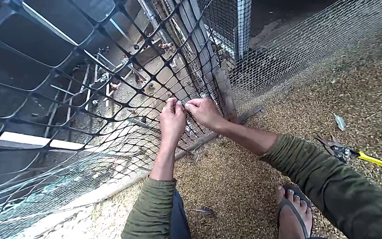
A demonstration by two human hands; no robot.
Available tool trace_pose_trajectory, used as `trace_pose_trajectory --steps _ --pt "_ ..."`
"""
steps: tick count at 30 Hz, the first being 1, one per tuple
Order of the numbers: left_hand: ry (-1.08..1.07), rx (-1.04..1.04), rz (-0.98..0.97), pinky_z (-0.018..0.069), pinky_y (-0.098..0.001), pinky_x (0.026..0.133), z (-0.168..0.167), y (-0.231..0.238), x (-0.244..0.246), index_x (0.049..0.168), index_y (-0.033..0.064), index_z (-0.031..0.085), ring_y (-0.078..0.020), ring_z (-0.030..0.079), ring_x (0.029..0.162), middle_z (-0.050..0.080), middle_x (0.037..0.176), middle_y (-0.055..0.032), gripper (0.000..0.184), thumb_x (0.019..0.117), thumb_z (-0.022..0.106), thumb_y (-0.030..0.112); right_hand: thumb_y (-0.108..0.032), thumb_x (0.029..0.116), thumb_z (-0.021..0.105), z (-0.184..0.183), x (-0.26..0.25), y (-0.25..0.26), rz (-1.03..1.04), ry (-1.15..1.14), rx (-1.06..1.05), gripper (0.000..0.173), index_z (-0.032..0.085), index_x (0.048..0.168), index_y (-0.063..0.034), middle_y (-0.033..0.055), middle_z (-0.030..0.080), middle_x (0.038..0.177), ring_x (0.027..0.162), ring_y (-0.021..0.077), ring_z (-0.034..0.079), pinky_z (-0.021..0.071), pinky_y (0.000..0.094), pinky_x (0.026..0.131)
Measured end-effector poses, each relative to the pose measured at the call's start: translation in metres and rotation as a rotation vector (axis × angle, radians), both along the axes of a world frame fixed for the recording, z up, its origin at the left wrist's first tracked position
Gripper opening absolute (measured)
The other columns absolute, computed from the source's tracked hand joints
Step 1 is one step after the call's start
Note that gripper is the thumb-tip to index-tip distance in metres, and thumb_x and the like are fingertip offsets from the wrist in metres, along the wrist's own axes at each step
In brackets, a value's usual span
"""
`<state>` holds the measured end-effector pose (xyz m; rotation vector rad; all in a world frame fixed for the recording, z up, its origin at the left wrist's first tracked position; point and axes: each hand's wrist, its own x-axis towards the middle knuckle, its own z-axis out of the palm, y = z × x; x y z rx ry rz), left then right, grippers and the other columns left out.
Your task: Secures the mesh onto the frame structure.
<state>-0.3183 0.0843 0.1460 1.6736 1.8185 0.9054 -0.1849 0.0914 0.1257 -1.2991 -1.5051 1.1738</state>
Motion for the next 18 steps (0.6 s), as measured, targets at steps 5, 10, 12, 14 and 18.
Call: trace_pose_trajectory --steps 5,10,12,14,18 --pt "0.020 0.025 -0.006 0.0488 -0.0364 0.052 -0.002 0.000 -0.003 0.126 0.0058 0.060 -0.0169 0.052 0.051 0.054 0.066 -0.0062 0.031 0.1116 0.043 0.028 -0.022 0.1080 0.051 0.003 0.010 -0.021 0.017 -0.027 -0.011 0.030 0.077 0.101 -0.0081 0.0073 0.068 0.081 0.075 0.0202 0.063 0.0497 0.0450 0.069" --pt "0.025 0.033 -0.007 0.0476 -0.0371 0.052 -0.002 0.002 -0.004 0.124 0.0060 0.061 -0.0172 0.050 0.050 0.052 0.065 -0.0061 0.030 0.1114 0.044 0.028 -0.020 0.1077 0.051 0.003 0.015 -0.028 0.022 -0.045 0.005 0.030 0.078 0.098 -0.0083 0.0057 0.067 0.078 0.072 0.0178 0.061 0.0483 0.0422 0.068" --pt "0.017 0.031 -0.005 0.0473 -0.0368 0.052 -0.002 0.001 -0.004 0.125 0.0061 0.061 -0.0171 0.050 0.051 0.053 0.066 -0.0067 0.031 0.1114 0.044 0.028 -0.020 0.1072 0.052 -0.001 0.015 -0.029 0.022 -0.052 0.005 0.030 0.077 0.097 -0.0092 0.0045 0.067 0.077 0.072 0.0163 0.061 0.0478 0.0409 0.068" --pt "0.006 0.030 -0.007 0.0475 -0.0366 0.052 -0.002 0.001 -0.004 0.127 0.0065 0.061 -0.0173 0.050 0.051 0.054 0.067 -0.0071 0.032 0.1113 0.045 0.028 -0.020 0.1068 0.052 -0.003 0.015 -0.031 0.021 -0.056 0.010 0.029 0.078 0.097 -0.0097 0.0035 0.066 0.075 0.070 0.0150 0.059 0.0468 0.0398 0.066" --pt "0.009 0.017 -0.005 0.0456 -0.0363 0.051 -0.002 0.001 -0.004 0.125 0.0080 0.061 -0.0165 0.048 0.050 0.051 0.064 -0.0053 0.031 0.1116 0.043 0.029 -0.020 0.1067 0.052 -0.001 0.016 -0.030 0.029 -0.052 -0.019 0.030 0.078 0.095 -0.0098 0.0034 0.066 0.076 0.070 0.0151 0.060 0.0473 0.0400 0.067"
